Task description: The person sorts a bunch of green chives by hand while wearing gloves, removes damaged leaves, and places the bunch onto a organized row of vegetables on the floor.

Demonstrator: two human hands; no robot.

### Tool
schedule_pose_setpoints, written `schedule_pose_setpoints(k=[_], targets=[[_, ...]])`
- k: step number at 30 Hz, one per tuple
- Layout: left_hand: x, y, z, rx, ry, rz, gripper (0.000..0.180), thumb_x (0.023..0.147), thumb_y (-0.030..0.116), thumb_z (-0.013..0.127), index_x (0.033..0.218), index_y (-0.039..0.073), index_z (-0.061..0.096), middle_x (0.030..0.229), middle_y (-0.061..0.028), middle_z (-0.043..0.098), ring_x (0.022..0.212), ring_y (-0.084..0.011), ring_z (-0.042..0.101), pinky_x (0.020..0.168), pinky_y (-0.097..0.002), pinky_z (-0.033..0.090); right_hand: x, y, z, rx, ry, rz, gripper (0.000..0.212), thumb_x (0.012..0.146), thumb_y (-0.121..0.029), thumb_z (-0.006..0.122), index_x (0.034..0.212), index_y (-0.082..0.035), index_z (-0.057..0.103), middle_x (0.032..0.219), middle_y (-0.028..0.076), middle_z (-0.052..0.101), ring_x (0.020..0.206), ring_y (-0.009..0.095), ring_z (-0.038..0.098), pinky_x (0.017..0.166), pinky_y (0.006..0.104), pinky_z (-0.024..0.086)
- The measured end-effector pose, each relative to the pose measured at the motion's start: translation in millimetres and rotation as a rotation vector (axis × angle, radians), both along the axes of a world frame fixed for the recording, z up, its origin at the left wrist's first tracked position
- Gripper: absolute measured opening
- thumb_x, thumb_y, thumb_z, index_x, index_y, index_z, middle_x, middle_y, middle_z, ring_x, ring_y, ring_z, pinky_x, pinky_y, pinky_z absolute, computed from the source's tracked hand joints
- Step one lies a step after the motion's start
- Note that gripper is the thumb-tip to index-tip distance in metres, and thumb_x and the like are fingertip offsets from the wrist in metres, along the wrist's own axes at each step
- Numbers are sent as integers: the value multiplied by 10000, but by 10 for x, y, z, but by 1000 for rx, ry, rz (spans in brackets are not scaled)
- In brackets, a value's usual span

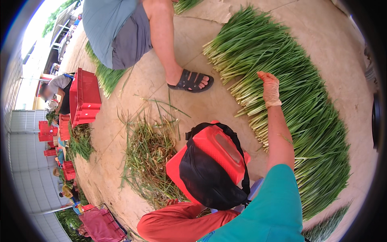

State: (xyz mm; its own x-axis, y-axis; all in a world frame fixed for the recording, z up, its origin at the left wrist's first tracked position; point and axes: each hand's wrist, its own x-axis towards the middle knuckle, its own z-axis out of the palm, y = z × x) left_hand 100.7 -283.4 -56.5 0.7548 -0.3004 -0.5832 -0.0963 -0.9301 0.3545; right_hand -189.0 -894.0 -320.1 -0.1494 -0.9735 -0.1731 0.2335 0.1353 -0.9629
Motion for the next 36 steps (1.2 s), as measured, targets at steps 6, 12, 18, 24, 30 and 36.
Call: schedule_pose_setpoints(k=[6,12,18,24,30,36], targets=[[42,55,-77,-25,23,-38,296,926,289,626,906,2,696,782,-154,672,675,-264,619,637,-383,491,204,307,920,-125,-239,75,206,956,-250,658,983,-57,724,952,19,728,833,83,637,692,244,482],[71,62,-102,-43,28,-93,300,926,293,624,905,3,697,788,-164,672,683,-278,620,647,-393,491,1483,830,2069,-443,-572,580,251,948,-177,626,1138,-12,639,796,45,645,757,115,602,740,268,500],[77,125,-95,-57,27,-135,304,926,297,622,904,4,699,794,-175,673,690,-292,622,658,-404,492,2429,1513,2953,-848,-420,1040,151,859,-77,608,984,-18,668,672,104,640,636,167,641,587,341,506],[-4,368,-134,-83,17,-104,308,926,301,620,903,5,700,799,-185,673,697,-306,623,668,-414,493,3162,2591,3315,-1151,-129,1088,424,665,-188,746,1057,-51,663,831,176,697,783,276,689,632,410,540],[-189,840,-232,-109,-8,-54,311,926,306,618,902,7,701,805,-196,674,705,-320,625,678,-424,494,3541,3666,3626,-1705,195,1529,472,607,-277,803,1025,-75,719,899,137,730,862,305,696,689,448,554],[-579,1625,-521,-120,-30,-41,315,926,310,616,901,8,703,811,-206,674,712,-334,626,688,-435,494,3593,4476,4069,-2039,328,1762,329,499,-198,781,805,-78,763,760,93,717,730,303,697,592,443,541]])
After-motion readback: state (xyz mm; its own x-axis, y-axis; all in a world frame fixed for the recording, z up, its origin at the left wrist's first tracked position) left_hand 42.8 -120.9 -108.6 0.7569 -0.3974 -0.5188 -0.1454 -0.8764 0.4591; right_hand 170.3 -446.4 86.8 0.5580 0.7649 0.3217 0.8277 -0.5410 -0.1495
